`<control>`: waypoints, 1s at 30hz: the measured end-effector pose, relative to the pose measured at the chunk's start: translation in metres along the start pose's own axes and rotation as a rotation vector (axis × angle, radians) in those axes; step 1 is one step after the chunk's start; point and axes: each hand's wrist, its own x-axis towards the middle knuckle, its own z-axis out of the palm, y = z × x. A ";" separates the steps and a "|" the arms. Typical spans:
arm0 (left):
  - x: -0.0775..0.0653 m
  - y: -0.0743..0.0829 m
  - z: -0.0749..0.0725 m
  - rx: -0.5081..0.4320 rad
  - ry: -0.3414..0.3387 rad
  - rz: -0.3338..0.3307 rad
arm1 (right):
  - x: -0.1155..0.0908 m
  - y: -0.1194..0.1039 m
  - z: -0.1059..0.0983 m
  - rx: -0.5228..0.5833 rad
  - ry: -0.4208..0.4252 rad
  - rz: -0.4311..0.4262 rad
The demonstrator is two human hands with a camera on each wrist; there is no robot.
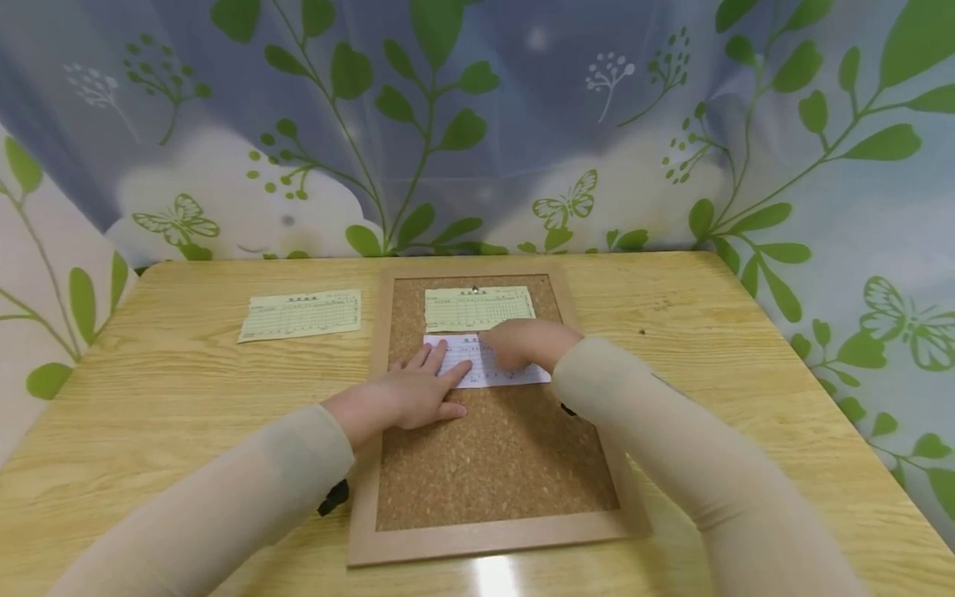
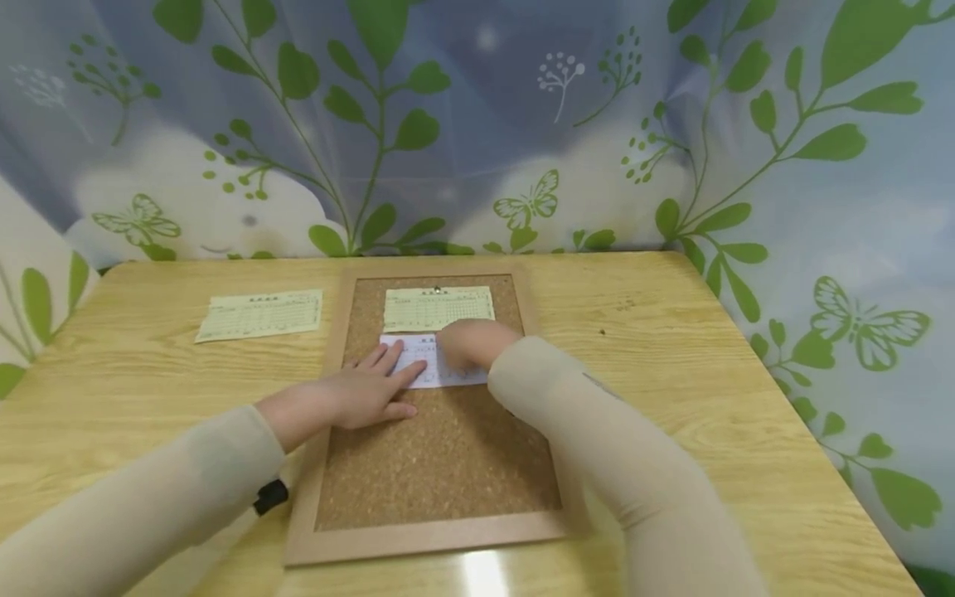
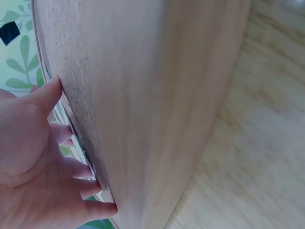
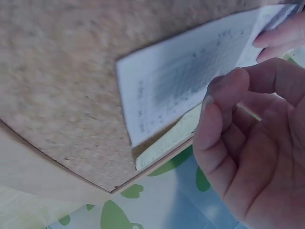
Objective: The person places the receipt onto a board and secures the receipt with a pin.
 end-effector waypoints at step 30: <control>-0.030 -0.038 0.006 -0.021 0.239 0.197 | 0.009 -0.003 -0.014 0.095 0.036 -0.002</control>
